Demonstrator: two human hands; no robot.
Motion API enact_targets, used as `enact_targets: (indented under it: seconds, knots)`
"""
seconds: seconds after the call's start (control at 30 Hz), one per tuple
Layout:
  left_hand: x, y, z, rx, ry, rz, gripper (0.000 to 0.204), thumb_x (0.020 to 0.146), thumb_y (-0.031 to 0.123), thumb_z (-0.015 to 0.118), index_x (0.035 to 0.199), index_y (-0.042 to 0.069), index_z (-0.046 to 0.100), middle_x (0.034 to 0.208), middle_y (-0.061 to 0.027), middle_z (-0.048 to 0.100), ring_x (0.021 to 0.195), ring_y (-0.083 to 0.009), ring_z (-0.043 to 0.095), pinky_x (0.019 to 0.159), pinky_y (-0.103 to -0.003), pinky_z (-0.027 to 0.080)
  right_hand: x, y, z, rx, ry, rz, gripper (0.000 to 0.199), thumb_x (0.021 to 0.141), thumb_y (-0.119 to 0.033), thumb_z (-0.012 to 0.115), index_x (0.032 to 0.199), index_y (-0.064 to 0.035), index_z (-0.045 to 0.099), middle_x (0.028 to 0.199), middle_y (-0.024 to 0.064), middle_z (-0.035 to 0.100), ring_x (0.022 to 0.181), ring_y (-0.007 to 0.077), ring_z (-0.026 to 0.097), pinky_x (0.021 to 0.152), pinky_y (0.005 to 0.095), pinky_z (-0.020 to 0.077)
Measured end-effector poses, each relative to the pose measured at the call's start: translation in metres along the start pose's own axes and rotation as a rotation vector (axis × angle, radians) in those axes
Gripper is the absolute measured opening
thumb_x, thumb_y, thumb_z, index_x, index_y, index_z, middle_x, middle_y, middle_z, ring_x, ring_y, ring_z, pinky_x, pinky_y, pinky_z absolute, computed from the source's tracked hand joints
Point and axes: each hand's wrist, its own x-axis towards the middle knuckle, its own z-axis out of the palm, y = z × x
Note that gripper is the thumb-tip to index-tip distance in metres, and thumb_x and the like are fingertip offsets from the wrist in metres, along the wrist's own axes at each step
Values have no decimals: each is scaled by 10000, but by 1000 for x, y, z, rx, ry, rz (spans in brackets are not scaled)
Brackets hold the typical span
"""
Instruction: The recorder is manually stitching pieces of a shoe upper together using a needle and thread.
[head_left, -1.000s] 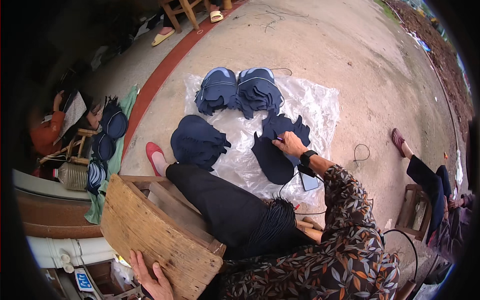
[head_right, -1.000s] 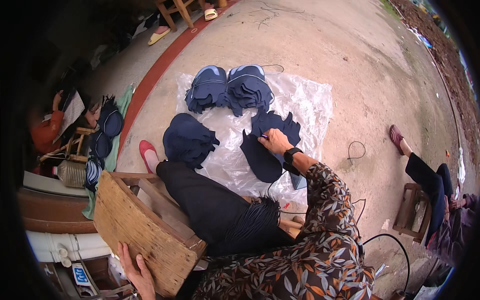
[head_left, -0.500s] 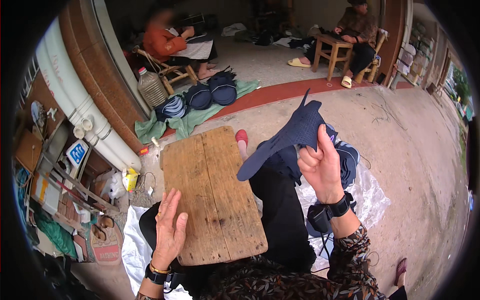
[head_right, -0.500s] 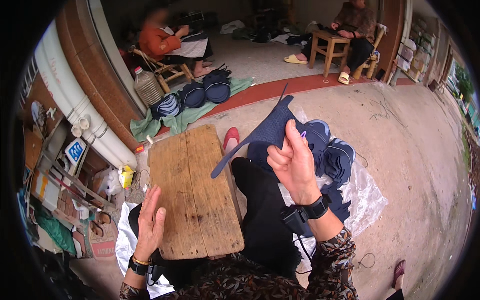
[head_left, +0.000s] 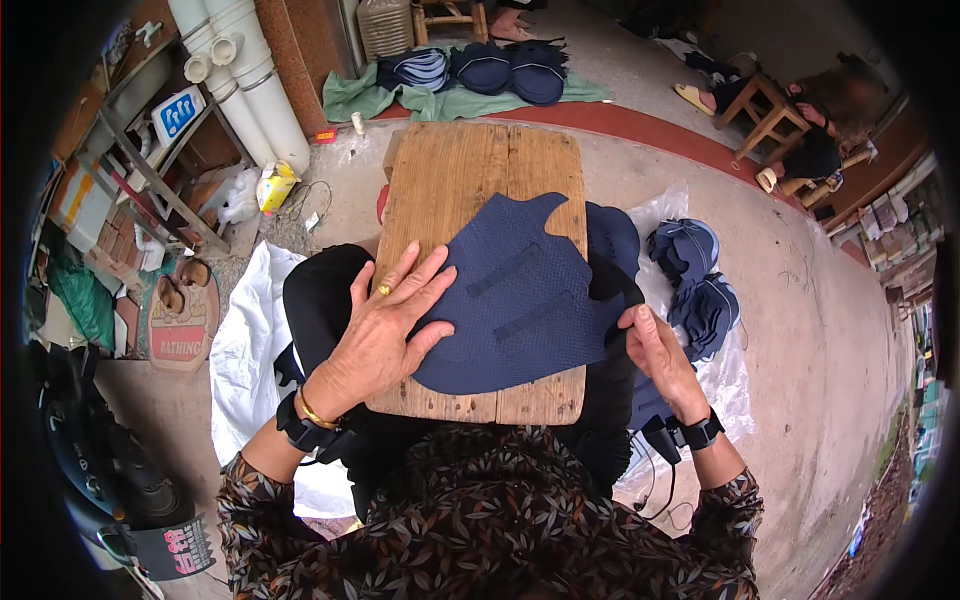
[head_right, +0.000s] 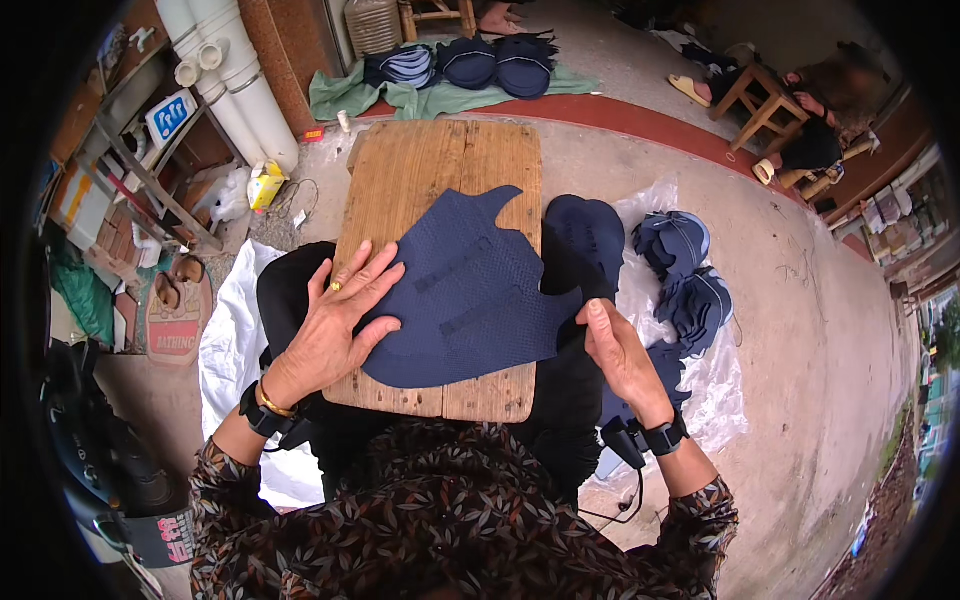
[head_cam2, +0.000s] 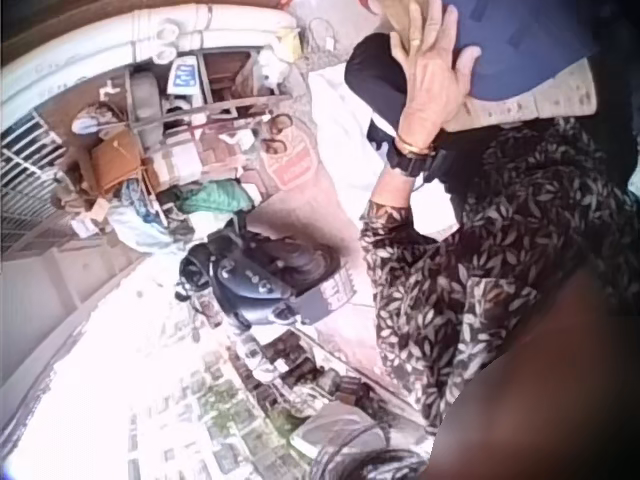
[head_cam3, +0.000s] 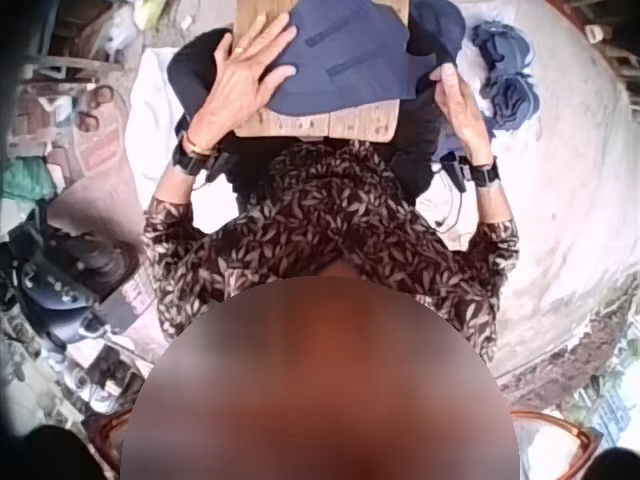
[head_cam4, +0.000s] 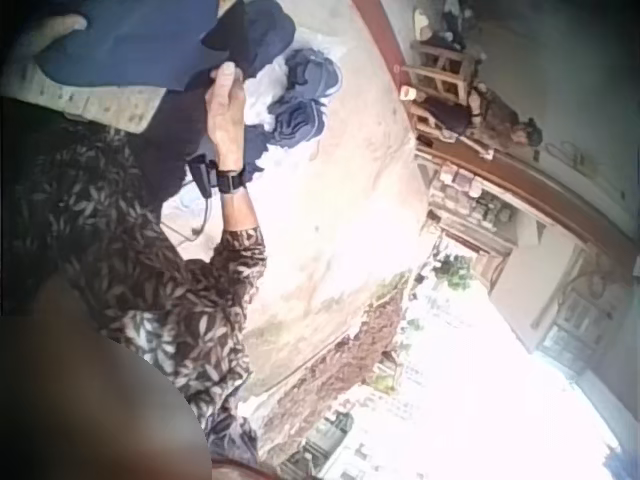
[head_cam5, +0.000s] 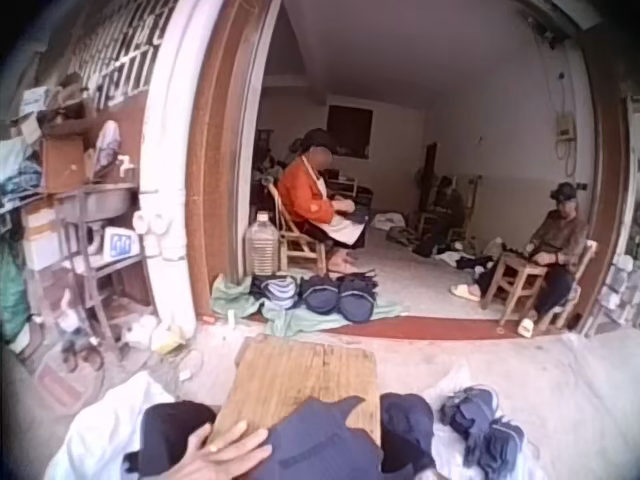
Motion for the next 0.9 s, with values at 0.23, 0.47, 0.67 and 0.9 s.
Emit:
enact_targets:
  seconds: [0.23, 0.47, 0.67, 0.9]
  knots:
    - [22, -10, 0, 64, 45, 102, 558, 981, 238, 629, 1501, 100, 480, 1645, -56, 348, 1551, -296, 230, 1215, -578, 145, 13, -39, -5, -384, 145, -479, 318, 1083, -220, 479, 915, 34, 571, 712, 139, 546, 625, 247, 523, 618, 360, 447]
    - [30, -7, 10, 102, 45, 70, 512, 1036, 197, 526, 1541, 156, 449, 1641, -38, 364, 1541, -252, 272, 1233, -519, 155, 13, 7, -61, -628, 2, -312, 231, 1038, -179, 516, 992, -40, 695, 657, 101, 627, 635, 290, 648, 633, 395, 494]
    - [35, -15, 9, 189, -6, 88, 468, 1073, 201, 449, 1541, 185, 451, 1639, -19, 367, 1551, -227, 247, 1258, -482, 111, -41, 34, -48, -403, 67, -238, 168, 915, -4, 442, 880, 25, 604, 592, 126, 546, 536, 248, 544, 590, 367, 462]
    - [37, -8, 7, 221, -10, 92, 476, 1071, 148, 441, 1546, 179, 439, 1650, -24, 345, 1549, -226, 253, 1250, -491, 140, -79, 49, -5, -413, -290, -204, 158, 828, -28, 764, 971, -17, 697, 635, 101, 583, 549, 253, 582, 538, 379, 445]
